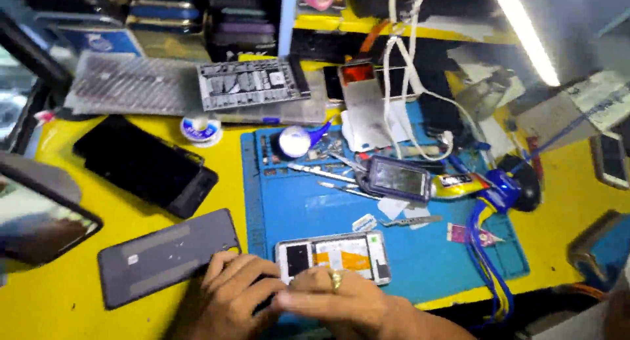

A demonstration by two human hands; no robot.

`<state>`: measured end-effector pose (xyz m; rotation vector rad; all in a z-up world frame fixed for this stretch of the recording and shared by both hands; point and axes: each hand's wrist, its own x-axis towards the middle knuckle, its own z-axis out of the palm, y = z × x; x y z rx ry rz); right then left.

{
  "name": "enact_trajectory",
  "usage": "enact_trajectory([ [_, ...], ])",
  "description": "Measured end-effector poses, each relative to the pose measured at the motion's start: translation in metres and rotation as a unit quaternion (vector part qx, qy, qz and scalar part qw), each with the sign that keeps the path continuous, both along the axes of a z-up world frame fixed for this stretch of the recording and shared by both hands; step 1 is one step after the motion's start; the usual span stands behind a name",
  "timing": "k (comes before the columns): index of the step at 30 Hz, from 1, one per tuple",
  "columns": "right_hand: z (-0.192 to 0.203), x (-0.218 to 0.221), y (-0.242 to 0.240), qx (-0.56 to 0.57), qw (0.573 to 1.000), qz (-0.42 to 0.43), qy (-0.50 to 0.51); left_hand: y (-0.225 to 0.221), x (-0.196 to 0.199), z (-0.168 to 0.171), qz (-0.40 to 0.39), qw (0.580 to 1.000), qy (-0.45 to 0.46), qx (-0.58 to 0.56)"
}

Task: Installing a new screen on a smartphone, involving unscrewing the chassis and connecting ribbon cables.

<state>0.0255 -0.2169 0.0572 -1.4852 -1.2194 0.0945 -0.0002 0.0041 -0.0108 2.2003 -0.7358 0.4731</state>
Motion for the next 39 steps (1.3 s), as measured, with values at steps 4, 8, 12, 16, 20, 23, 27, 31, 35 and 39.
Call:
enact_trajectory([
  [4, 0.000, -0.003, -0.002, -0.019, 0.999, -0.019, -0.023, 0.005, 0.001, 0.009, -0.053, 0.995, -0.005, 0.081],
  [8, -0.018, -0.007, 0.002, 0.021, 1.000, -0.022, -0.002, 0.003, -0.002, 0.029, -0.067, 0.988, -0.013, 0.138],
  [12, -0.040, -0.007, -0.013, -0.033, 0.995, -0.027, -0.093, -0.005, -0.010, 0.028, -0.027, 0.960, -0.047, 0.275],
  [16, -0.029, -0.027, -0.018, -0.017, 0.993, -0.109, 0.030, -0.017, -0.014, 0.023, 0.008, 0.946, -0.057, 0.319],
  [20, -0.039, -0.029, -0.038, 0.011, 0.988, -0.121, 0.091, -0.023, -0.013, 0.027, 0.006, 0.933, -0.065, 0.354],
  [23, -0.027, -0.028, -0.042, 0.013, 0.981, -0.175, 0.085, -0.028, -0.014, 0.029, 0.001, 0.934, -0.054, 0.352],
  [27, -0.029, -0.022, -0.030, -0.043, 0.941, -0.335, -0.022, -0.037, -0.017, 0.041, -0.044, 0.917, -0.008, 0.396],
  [31, -0.048, 0.004, -0.034, -0.006, 0.927, -0.359, -0.106, -0.038, -0.017, 0.045, -0.049, 0.903, -0.063, 0.422],
  [35, -0.057, 0.019, -0.036, -0.008, 0.934, -0.326, -0.146, -0.039, -0.013, 0.045, -0.046, 0.880, -0.085, 0.464],
  [39, -0.060, 0.015, -0.035, -0.008, 0.934, -0.333, -0.126, -0.033, -0.005, 0.031, -0.080, 0.889, -0.071, 0.446],
])
